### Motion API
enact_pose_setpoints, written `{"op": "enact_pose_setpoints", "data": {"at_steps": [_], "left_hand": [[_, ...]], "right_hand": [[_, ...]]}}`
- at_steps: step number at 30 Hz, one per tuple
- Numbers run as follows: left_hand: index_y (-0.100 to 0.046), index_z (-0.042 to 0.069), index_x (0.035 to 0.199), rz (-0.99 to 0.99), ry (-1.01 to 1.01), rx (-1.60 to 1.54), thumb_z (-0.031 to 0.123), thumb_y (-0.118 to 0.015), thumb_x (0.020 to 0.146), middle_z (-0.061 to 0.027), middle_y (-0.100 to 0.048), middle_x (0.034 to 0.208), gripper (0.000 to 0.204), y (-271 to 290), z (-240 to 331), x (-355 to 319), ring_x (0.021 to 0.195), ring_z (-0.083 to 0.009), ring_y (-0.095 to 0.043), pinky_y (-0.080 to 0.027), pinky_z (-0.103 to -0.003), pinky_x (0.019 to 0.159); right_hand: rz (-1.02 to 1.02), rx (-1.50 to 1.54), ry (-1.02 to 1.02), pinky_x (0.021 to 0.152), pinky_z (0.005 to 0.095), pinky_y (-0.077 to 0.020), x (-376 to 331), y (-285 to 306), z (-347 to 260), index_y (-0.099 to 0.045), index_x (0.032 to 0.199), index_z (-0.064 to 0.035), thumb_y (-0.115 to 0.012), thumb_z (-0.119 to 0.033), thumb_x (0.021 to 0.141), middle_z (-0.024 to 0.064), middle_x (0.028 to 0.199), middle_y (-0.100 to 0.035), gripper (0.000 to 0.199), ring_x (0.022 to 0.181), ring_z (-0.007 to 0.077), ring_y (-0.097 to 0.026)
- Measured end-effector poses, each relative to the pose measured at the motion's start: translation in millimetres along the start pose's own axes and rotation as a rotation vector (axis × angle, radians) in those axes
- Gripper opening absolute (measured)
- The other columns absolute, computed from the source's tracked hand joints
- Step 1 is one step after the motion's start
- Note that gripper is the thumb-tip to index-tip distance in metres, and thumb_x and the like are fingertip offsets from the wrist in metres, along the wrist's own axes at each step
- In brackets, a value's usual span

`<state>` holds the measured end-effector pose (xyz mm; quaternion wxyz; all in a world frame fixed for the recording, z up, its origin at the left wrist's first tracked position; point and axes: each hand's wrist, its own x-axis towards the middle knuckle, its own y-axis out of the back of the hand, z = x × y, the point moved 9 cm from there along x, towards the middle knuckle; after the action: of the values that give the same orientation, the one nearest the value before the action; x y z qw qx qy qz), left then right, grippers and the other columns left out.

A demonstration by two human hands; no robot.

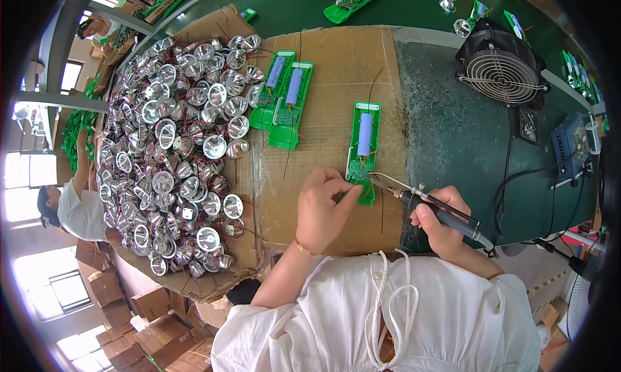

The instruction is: The person solders wires onto circuit boards within plastic housings using a soldering iron and solder wire, assembling components for portable lighting.

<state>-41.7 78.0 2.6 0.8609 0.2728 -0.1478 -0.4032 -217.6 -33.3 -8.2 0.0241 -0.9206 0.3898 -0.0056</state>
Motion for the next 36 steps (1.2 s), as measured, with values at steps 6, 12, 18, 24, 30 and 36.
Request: {"op": "enact_pose_setpoints", "data": {"at_steps": [6, 12, 18, 24, 30, 36], "left_hand": [[-0.067, 0.003, 0.07, -0.008, -0.046, 0.123, 0.012, -0.07, 0.069, -0.0091, -0.053, 0.078, 0.01, -4, 5, 5, 0.075, -0.0244, -0.052, -0.043, -0.033, 0.062], [-0.067, 0.003, 0.069, -0.005, -0.023, 0.129, 0.012, -0.07, 0.069, -0.0084, -0.052, 0.077, 0.009, -6, 2, 6, 0.076, -0.0246, -0.052, -0.043, -0.033, 0.063], [-0.067, 0.004, 0.068, -0.018, 0.006, 0.102, 0.013, -0.07, 0.069, -0.0082, -0.053, 0.078, 0.01, -6, 0, 6, 0.077, -0.0244, -0.052, -0.043, -0.033, 0.064], [-0.067, 0.004, 0.069, -0.01, 0.017, 0.095, 0.013, -0.07, 0.069, -0.0083, -0.053, 0.077, 0.01, -6, -2, 6, 0.075, -0.0241, -0.052, -0.043, -0.033, 0.063], [-0.067, 0.003, 0.073, -0.003, -0.055, 0.156, 0.012, -0.07, 0.069, -0.0088, -0.054, 0.079, 0.01, -1, 7, 6, 0.071, -0.0227, -0.054, -0.044, -0.032, 0.06], [-0.065, 0.005, 0.079, -0.175, 0.072, 0.185, 0.016, -0.065, 0.076, -0.0102, -0.06, 0.061, 0.012, 6, 5, 8, 0.053, -0.0212, -0.061, -0.047, -0.03, 0.05]], "right_hand": [[0.004, -0.002, 0.026, 0.053, 0.0237, -0.0488, 2, -3, -1, -0.049, 0.082, 0.0015, -0.063, -0.009, 0.081, 0.0091, 0.067, -0.063, 0.018, 0.057, 0.01, -0.06], [-0.01, -0.041, 0.015, 0.054, 0.0242, -0.0494, -1, -3, 0, -0.048, 0.083, 0.0011, -0.062, -0.009, 0.082, 0.0094, 0.068, -0.063, 0.017, 0.059, 0.01, -0.06], [0.099, 0.035, 0.044, 0.048, 0.0236, -0.0485, -3, 8, -7, -0.043, 0.087, -0.0005, -0.056, -0.009, 0.083, 0.0114, 0.067, -0.057, 0.016, 0.053, 0.0127, -0.057], [0.096, 0.063, 0.044, 0.047, 0.0228, -0.0476, -2, 10, -1, -0.043, 0.086, -0.0005, -0.056, -0.009, 0.083, 0.0111, 0.067, -0.057, 0.016, 0.053, 0.0127, -0.057], [0.122, 0.086, 0.031, 0.055, 0.0254, -0.0479, 0, 20, 0, -0.044, 0.087, 0.0014, -0.059, -0.008, 0.084, 0.0114, 0.069, -0.058, 0.017, 0.059, 0.0121, -0.056], [0.157, -0.005, 0.136, 0.052, 0.0239, -0.0458, 4, 45, -8, -0.043, 0.086, -0.0002, -0.057, -0.01, 0.084, 0.0105, 0.068, -0.057, 0.018, 0.056, 0.0113, -0.054]]}}
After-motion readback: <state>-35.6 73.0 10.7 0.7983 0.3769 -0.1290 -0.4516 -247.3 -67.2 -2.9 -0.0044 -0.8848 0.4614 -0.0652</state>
